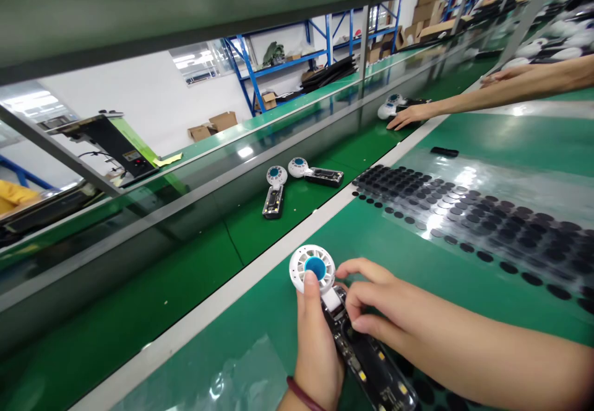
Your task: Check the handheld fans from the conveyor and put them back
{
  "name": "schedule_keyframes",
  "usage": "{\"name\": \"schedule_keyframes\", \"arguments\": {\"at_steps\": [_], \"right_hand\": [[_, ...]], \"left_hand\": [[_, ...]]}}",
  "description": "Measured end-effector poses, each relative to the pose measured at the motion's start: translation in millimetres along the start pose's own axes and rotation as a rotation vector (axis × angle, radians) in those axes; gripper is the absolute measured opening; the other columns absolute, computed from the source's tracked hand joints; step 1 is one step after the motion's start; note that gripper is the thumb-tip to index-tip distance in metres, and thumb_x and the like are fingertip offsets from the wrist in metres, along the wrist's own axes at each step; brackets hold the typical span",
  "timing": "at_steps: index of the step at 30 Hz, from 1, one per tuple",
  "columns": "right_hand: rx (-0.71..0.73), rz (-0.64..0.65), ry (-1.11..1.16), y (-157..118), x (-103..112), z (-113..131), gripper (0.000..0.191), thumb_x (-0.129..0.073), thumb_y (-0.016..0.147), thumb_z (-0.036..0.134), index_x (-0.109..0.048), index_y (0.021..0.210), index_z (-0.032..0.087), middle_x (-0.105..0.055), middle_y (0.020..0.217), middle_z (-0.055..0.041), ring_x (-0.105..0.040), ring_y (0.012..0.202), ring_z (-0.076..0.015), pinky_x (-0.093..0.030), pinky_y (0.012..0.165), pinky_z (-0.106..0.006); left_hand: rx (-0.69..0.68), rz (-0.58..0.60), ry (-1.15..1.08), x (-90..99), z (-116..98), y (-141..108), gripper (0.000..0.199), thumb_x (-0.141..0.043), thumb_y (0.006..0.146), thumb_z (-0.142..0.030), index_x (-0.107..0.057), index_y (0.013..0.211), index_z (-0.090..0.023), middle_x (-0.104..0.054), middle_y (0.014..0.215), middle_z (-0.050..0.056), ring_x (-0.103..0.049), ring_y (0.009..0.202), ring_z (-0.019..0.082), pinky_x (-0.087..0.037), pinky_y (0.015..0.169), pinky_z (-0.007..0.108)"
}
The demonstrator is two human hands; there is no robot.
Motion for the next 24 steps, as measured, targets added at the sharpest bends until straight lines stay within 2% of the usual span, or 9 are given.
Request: {"name": "schedule_keyframes", "arguments": {"at_steps": [3,7,10,15,21,24], "right_hand": [[-0.014,-0.008,-0.087,5,-4,4,0.018,-0.042,0.082,0.007,-0.047,0.071,0.02,-0.043,0.118,0.0003,-0.053,0.085,-0.0143,-0.047,0.074,-0.031],[-0.021,0.056,-0.274,8,-8,10,0.017,-0.044,0.082,0.005,-0.049,0.071,0.017,-0.049,0.102,-0.0045,-0.053,0.081,-0.0173,-0.048,0.066,-0.032],[0.016,0.037,-0.354,11,-6,13,0.016,-0.047,0.079,0.004,-0.051,0.071,0.017,-0.051,0.098,-0.0049,-0.053,0.078,-0.018,-0.046,0.059,-0.029],[0.072,0.006,-0.38,11,-4,16,0.016,-0.049,0.077,0.003,-0.052,0.068,0.017,-0.051,0.1,-0.0051,-0.053,0.076,-0.0165,-0.044,0.055,-0.025],[0.012,0.08,-0.359,10,-7,14,0.016,-0.051,0.077,0.003,-0.052,0.069,0.017,-0.051,0.1,-0.0049,-0.053,0.08,-0.0169,-0.044,0.058,-0.025],[0.085,0.008,-0.373,10,-5,16,0.017,-0.053,0.072,0.001,-0.053,0.068,0.018,-0.051,0.098,-0.0046,-0.052,0.073,-0.0152,-0.039,0.051,-0.022]], "left_hand": [[-0.015,-0.022,0.012,-0.5,-1,-3,0.07,-0.066,0.064,-0.052,-0.047,0.121,-0.016,-0.065,0.09,0.009,-0.063,0.081,0.025,-0.048,0.068,0.032],[-0.016,-0.033,0.026,-3.3,-1,-6,0.069,-0.066,0.064,-0.052,-0.049,0.12,-0.017,-0.065,0.094,0.009,-0.062,0.087,0.027,-0.047,0.073,0.035],[-0.033,-0.063,0.042,-1.8,-3,-7,0.066,-0.065,0.066,-0.052,-0.05,0.118,-0.015,-0.065,0.098,0.01,-0.06,0.093,0.026,-0.045,0.079,0.034],[-0.077,-0.016,0.054,-5.7,-7,-10,0.053,-0.058,0.073,-0.051,-0.055,0.113,-0.015,-0.065,0.104,0.009,-0.058,0.098,0.024,-0.042,0.085,0.032],[-0.077,0.021,0.048,-6.3,-8,-13,0.043,-0.056,0.077,-0.046,-0.057,0.109,-0.018,-0.066,0.102,0.006,-0.058,0.099,0.022,-0.04,0.088,0.03],[-0.07,0.025,0.051,-6.7,-8,-13,0.044,-0.055,0.078,-0.046,-0.056,0.111,-0.017,-0.066,0.103,0.007,-0.057,0.1,0.023,-0.04,0.088,0.031]]}}
Point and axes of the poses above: each hand's wrist, its own y-axis towards the middle knuckle, its own x-axis out of the back of the hand, z = x × y, the point moved 9 cm from there along y, towards the middle knuckle
